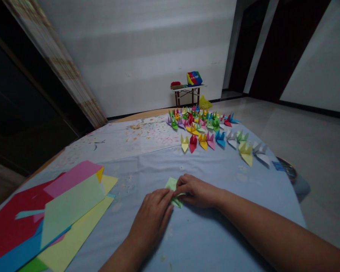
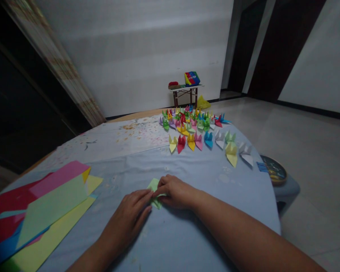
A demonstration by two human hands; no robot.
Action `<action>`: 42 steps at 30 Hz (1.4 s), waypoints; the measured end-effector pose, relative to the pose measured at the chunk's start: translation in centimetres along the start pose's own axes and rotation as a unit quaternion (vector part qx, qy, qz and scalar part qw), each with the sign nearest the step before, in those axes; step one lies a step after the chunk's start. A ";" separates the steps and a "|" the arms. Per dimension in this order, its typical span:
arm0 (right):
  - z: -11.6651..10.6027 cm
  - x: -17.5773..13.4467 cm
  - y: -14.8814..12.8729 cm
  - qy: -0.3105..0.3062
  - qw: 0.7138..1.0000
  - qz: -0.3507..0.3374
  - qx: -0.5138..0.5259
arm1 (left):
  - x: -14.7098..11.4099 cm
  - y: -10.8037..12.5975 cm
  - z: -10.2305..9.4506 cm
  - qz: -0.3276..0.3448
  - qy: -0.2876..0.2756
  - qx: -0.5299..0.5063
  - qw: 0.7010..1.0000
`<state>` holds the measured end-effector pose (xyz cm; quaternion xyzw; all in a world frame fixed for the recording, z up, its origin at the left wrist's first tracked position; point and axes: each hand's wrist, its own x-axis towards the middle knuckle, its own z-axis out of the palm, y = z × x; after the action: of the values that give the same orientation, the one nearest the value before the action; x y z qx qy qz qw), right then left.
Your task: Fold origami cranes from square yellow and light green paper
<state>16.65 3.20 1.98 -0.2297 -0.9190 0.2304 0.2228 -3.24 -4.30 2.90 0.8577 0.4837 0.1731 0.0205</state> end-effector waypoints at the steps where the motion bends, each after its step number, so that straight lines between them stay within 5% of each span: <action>1: 0.0 0.0 0.0 0.002 1.000 -0.001 0.000 | -0.2 0.0 0.2 0.002 -0.001 0.005 1.000; 32: -0.1 0.0 0.5 0.035 0.997 0.026 -0.061 | -1.3 -0.6 0.7 0.041 -0.057 0.057 0.996; 42: -0.1 0.0 0.7 0.033 0.997 0.026 -0.060 | -1.6 0.4 0.9 -0.002 0.006 0.051 0.999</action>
<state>16.86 3.75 1.68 -0.2738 -0.9169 0.1733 0.2328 -3.40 -5.76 1.65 0.8556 0.4937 0.1534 -0.0255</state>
